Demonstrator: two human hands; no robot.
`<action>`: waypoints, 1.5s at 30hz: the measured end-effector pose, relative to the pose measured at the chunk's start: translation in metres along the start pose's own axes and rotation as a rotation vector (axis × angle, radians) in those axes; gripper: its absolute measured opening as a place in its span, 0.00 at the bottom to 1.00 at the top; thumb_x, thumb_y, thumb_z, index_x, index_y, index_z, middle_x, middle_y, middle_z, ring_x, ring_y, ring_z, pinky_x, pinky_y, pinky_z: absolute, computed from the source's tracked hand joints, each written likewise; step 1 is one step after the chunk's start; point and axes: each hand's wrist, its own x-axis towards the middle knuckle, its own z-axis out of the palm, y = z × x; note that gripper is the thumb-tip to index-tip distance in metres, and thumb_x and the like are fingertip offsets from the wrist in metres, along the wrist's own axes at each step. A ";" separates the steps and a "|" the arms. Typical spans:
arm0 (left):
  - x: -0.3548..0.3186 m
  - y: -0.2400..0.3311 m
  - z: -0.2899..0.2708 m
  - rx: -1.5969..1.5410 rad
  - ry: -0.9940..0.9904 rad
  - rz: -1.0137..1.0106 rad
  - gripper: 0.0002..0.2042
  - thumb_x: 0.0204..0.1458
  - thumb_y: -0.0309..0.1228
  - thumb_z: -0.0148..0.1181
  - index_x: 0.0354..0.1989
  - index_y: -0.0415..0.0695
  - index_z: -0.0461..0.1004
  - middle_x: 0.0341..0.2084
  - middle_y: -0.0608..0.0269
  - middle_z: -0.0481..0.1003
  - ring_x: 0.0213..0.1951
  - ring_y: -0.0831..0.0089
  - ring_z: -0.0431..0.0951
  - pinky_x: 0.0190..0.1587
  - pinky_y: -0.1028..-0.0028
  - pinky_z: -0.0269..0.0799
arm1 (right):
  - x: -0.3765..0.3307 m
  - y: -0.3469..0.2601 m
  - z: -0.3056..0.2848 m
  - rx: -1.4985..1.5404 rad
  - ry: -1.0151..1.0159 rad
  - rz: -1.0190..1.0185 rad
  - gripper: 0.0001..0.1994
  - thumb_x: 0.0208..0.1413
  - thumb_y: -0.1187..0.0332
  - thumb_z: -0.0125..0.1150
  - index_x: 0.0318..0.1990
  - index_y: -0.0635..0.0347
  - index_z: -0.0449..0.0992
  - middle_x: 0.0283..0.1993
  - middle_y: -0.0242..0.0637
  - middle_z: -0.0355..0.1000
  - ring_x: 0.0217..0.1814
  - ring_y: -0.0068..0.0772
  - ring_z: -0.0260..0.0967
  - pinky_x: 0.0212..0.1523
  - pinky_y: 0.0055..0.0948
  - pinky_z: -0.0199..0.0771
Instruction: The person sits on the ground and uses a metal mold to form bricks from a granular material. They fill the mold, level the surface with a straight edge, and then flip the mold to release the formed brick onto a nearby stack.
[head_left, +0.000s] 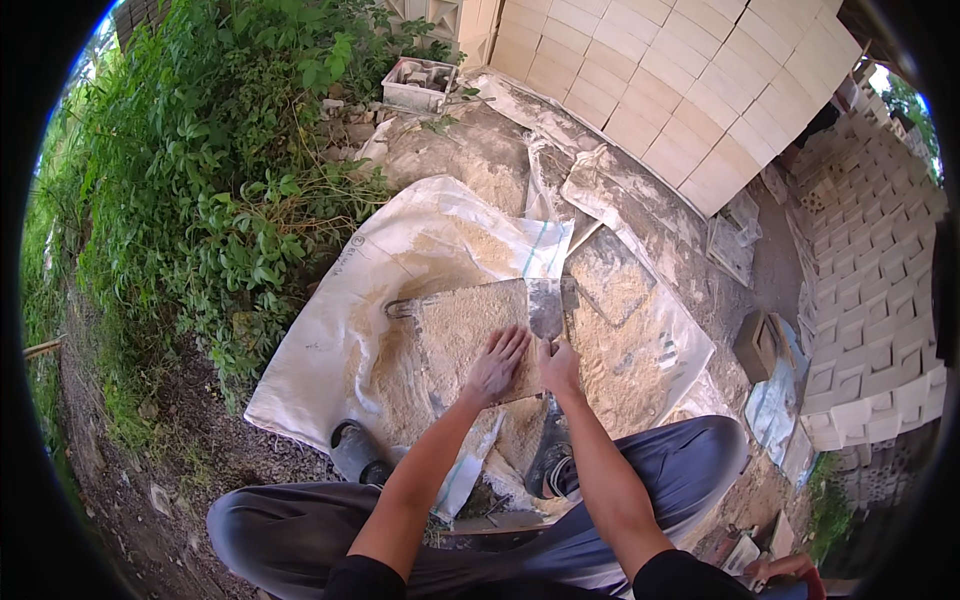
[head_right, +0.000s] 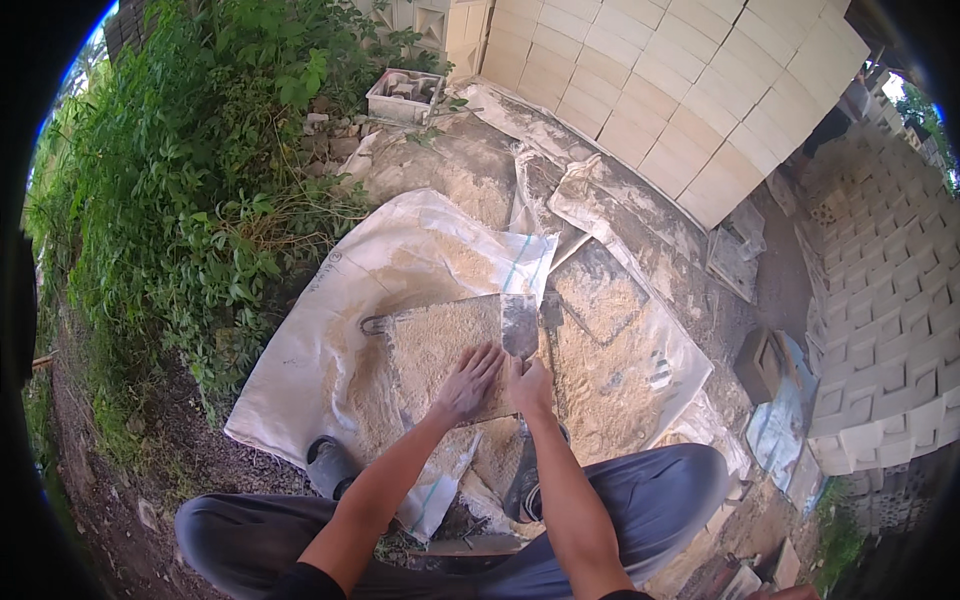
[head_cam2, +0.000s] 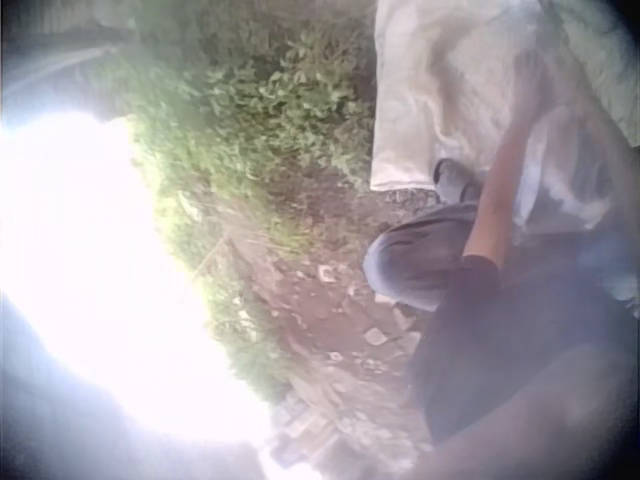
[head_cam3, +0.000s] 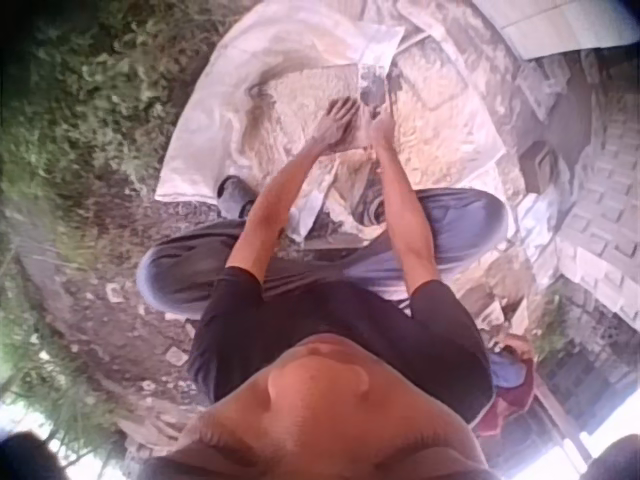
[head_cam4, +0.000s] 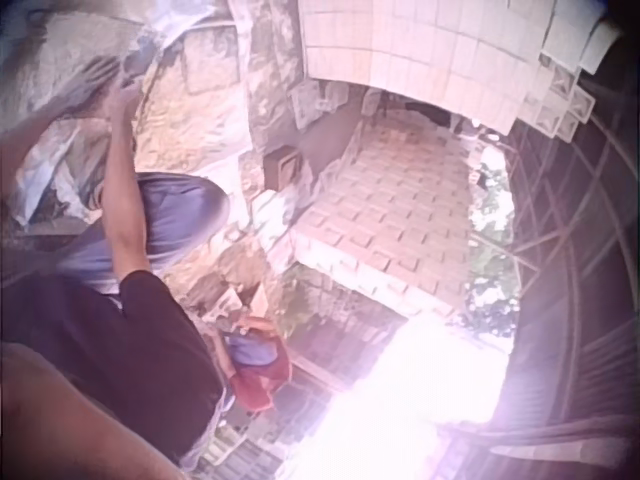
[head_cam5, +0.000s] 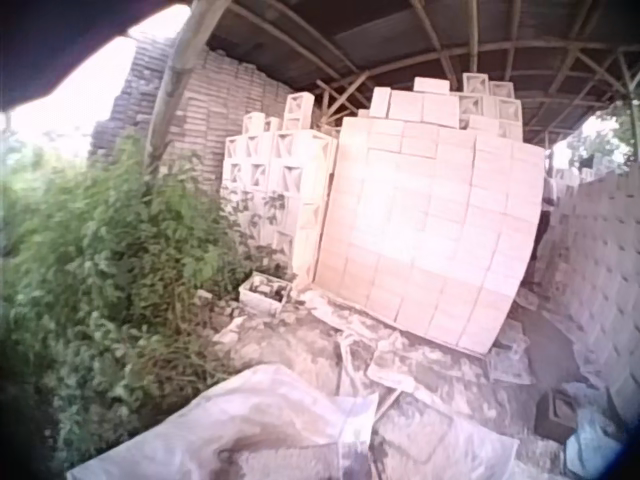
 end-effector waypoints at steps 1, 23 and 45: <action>0.014 -0.005 0.003 0.056 -0.003 0.030 0.28 0.60 0.42 0.37 0.66 0.40 0.49 0.68 0.57 0.47 0.69 0.61 0.42 0.69 0.56 0.31 | 0.004 0.005 0.000 0.027 0.066 -0.021 0.16 0.57 0.61 0.53 0.41 0.68 0.68 0.30 0.58 0.73 0.34 0.57 0.72 0.36 0.45 0.70; 0.055 -0.013 0.002 0.129 -0.085 -0.266 0.32 0.59 0.46 0.37 0.66 0.37 0.48 0.68 0.52 0.46 0.69 0.61 0.43 0.69 0.57 0.29 | -0.018 -0.001 0.022 -0.204 -0.409 -0.060 0.28 0.62 0.61 0.37 0.69 0.50 0.44 0.32 0.61 0.72 0.35 0.60 0.72 0.40 0.51 0.72; -0.039 0.082 -0.003 0.191 -0.247 -0.265 0.32 0.59 0.47 0.34 0.66 0.35 0.48 0.67 0.51 0.47 0.69 0.58 0.45 0.69 0.57 0.29 | -0.140 0.038 -0.022 -0.217 -0.392 -0.043 0.27 0.59 0.63 0.41 0.67 0.53 0.50 0.31 0.64 0.71 0.34 0.64 0.70 0.40 0.54 0.70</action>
